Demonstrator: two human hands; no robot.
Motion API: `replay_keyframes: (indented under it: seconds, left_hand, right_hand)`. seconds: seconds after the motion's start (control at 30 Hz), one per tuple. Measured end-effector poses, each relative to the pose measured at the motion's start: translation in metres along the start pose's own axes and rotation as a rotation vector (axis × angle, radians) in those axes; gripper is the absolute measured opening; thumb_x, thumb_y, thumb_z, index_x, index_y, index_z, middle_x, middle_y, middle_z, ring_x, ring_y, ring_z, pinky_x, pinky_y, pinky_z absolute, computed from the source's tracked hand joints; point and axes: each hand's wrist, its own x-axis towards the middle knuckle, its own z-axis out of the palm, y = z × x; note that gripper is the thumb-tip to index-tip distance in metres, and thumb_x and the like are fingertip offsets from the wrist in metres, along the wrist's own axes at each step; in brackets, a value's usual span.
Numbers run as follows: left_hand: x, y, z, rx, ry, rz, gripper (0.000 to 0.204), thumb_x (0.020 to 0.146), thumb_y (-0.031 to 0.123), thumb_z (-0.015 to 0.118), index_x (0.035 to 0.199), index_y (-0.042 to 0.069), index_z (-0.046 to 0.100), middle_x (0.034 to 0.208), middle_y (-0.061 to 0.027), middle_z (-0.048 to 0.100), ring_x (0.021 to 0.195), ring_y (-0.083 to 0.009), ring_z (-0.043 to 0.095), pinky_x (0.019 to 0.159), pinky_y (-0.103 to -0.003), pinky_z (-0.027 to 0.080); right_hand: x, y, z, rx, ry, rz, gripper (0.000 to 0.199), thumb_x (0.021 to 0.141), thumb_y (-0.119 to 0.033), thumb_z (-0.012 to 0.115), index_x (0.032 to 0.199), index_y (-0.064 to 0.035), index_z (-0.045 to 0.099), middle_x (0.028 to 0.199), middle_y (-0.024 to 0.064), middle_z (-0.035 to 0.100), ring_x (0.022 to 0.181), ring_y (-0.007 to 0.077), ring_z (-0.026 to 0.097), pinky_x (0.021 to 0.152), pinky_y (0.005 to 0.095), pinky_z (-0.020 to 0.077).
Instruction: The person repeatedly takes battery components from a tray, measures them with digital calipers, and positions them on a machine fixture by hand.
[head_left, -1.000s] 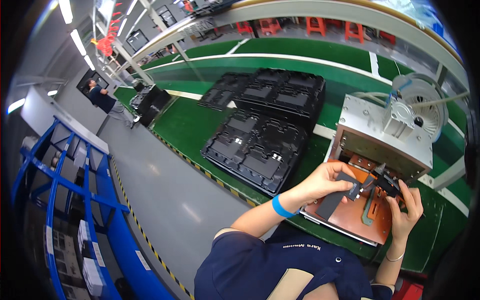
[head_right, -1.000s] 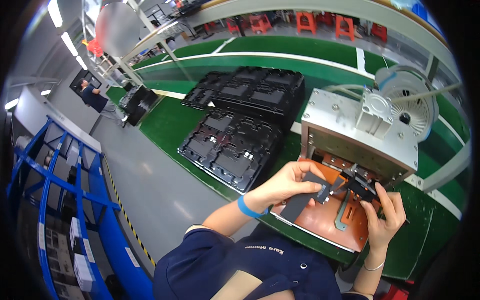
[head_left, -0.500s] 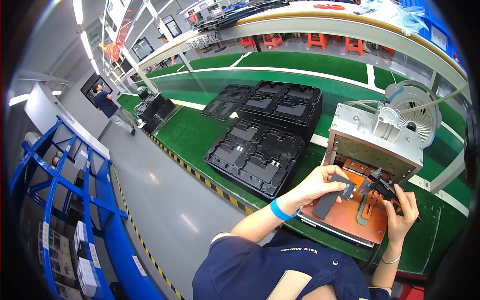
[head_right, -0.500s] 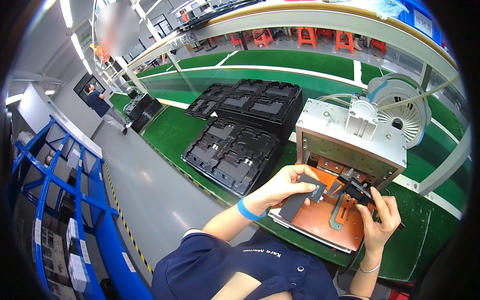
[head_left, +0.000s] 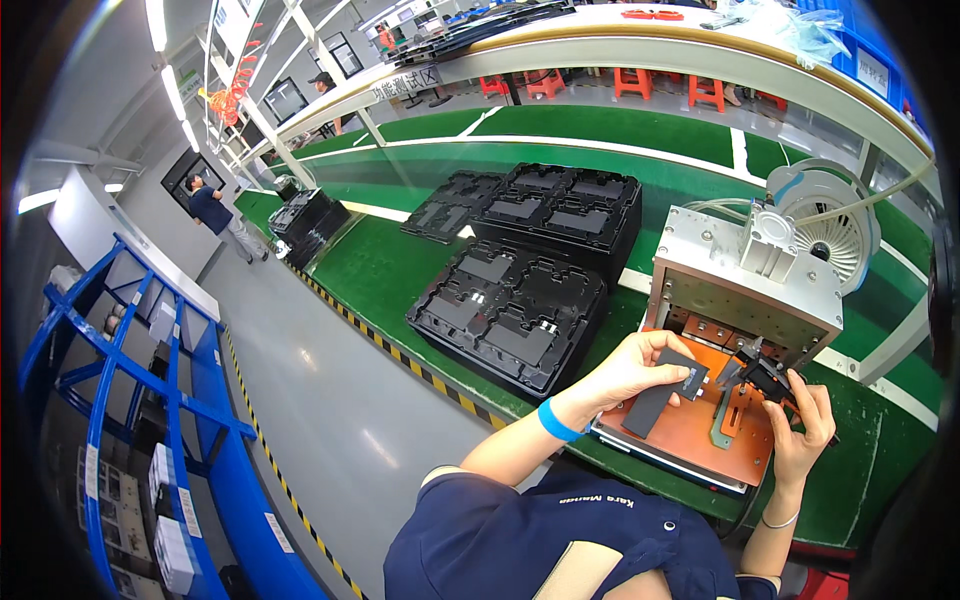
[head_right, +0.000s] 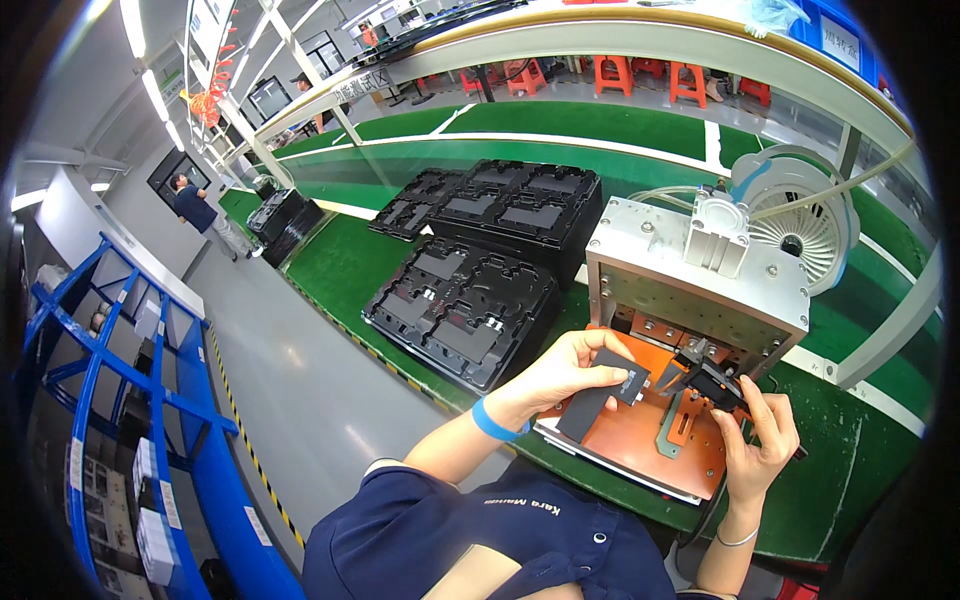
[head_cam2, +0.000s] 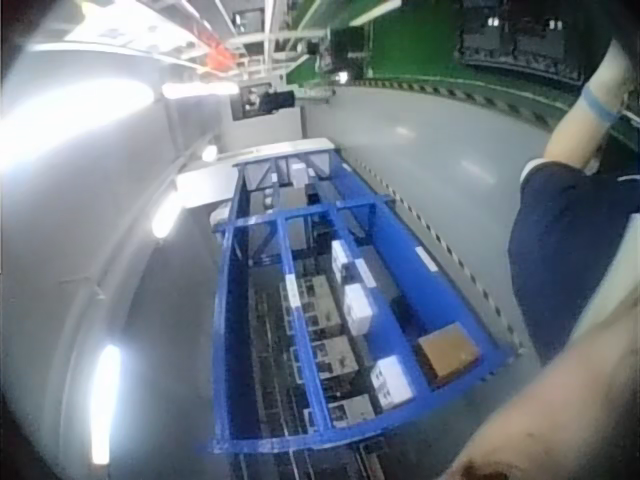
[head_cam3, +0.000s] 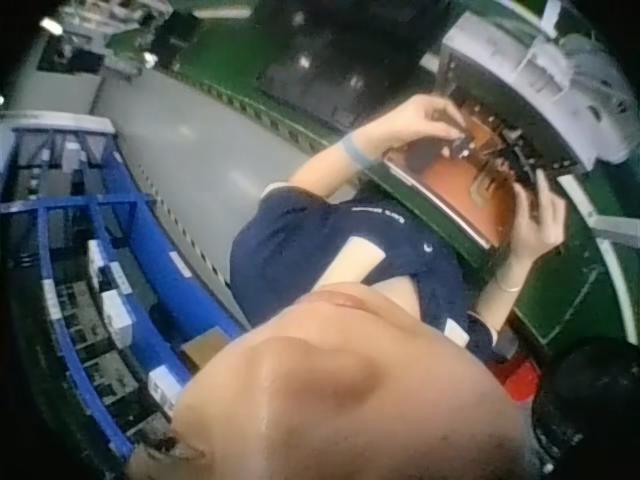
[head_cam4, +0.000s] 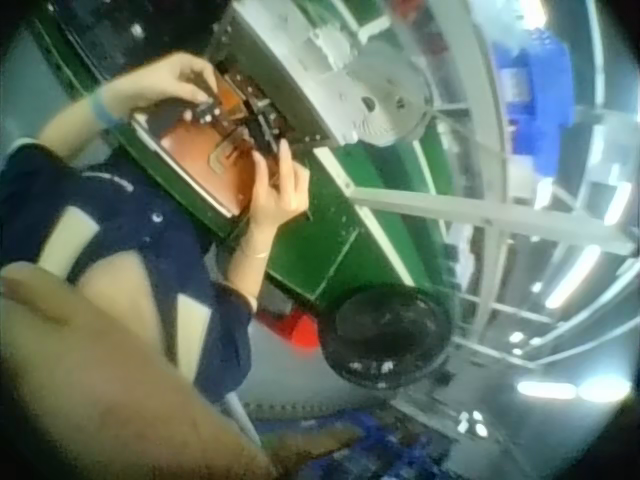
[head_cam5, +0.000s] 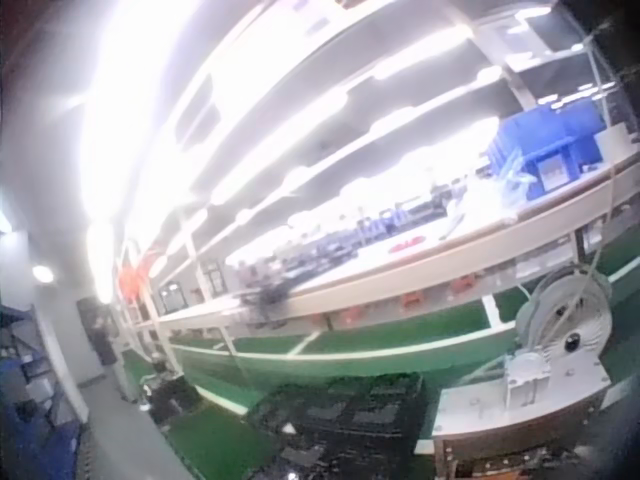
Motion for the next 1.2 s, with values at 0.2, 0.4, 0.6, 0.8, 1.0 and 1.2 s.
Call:
replay_keyframes:
  seconds: [0.2, 0.4, 0.6, 0.8, 1.0, 1.2]
  left_hand:
    - [-0.001, 0.002, 0.001, 0.005, -0.007, 0.002, 0.019, 0.09, 0.007, 0.068, 0.105, -0.001, 0.06, 0.093, -0.0122, 0.07, 0.079, -0.0158, 0.071, 0.063, -0.026, 0.061]
    - [0.0, 0.003, 0.0, 0.012, -0.009, 0.015, 0.017, 0.09, 0.006, 0.068, 0.104, -0.001, 0.06, 0.092, -0.0124, 0.07, 0.08, -0.0164, 0.071, 0.063, -0.026, 0.06]
    - [-0.001, 0.004, 0.001, 0.015, -0.008, 0.012, 0.018, 0.09, 0.006, 0.068, 0.104, -0.002, 0.059, 0.092, -0.0126, 0.07, 0.08, -0.0171, 0.071, 0.063, -0.025, 0.06]
    - [-0.006, 0.001, 0.006, 0.005, -0.023, 0.017, 0.018, 0.09, 0.006, 0.068, 0.104, -0.001, 0.059, 0.092, -0.0121, 0.07, 0.081, -0.0169, 0.071, 0.064, -0.026, 0.06]
    - [-0.004, 0.008, 0.007, 0.114, 0.053, -0.025, 0.016, 0.088, 0.003, 0.067, 0.103, -0.002, 0.062, 0.093, -0.014, 0.07, 0.083, -0.02, 0.07, 0.066, -0.029, 0.06]
    - [-0.008, 0.016, 0.002, 0.183, 0.154, -0.028, 0.016, 0.086, 0.003, 0.067, 0.099, -0.001, 0.059, 0.091, -0.0168, 0.07, 0.062, -0.0161, 0.067, 0.056, -0.025, 0.057]
  right_hand:
    - [-0.001, 0.0, 0.0, -0.001, -0.001, 0.008, 0.049, 0.064, -0.006, 0.084, 0.112, -0.0028, 0.072, 0.075, 0.0045, 0.055, 0.062, 0.0141, 0.048, 0.052, 0.0276, 0.0343]
    - [-0.001, 0.001, 0.003, -0.005, -0.007, 0.022, 0.049, 0.064, -0.006, 0.084, 0.111, -0.0026, 0.072, 0.075, 0.0045, 0.055, 0.062, 0.0142, 0.048, 0.052, 0.0275, 0.0344]
    - [0.0, 0.003, 0.004, 0.004, 0.003, 0.005, 0.05, 0.063, -0.006, 0.084, 0.111, -0.0023, 0.072, 0.075, 0.0047, 0.056, 0.062, 0.0142, 0.047, 0.052, 0.0274, 0.0347]
    - [-0.004, 0.001, -0.003, -0.002, -0.021, 0.027, 0.049, 0.063, -0.005, 0.084, 0.111, -0.002, 0.072, 0.075, 0.0052, 0.056, 0.062, 0.0148, 0.049, 0.053, 0.0276, 0.037]
    - [0.007, -0.012, -0.001, -0.044, -0.007, 0.028, 0.049, 0.063, -0.009, 0.086, 0.11, -0.0047, 0.073, 0.076, 0.0074, 0.06, 0.063, 0.018, 0.056, 0.059, 0.0296, 0.0464]
    - [0.014, -0.005, 0.008, 0.028, 0.001, 0.003, 0.045, 0.064, -0.015, 0.086, 0.107, -0.008, 0.075, 0.075, 0.0056, 0.063, 0.06, 0.0164, 0.06, 0.055, 0.0283, 0.0482]
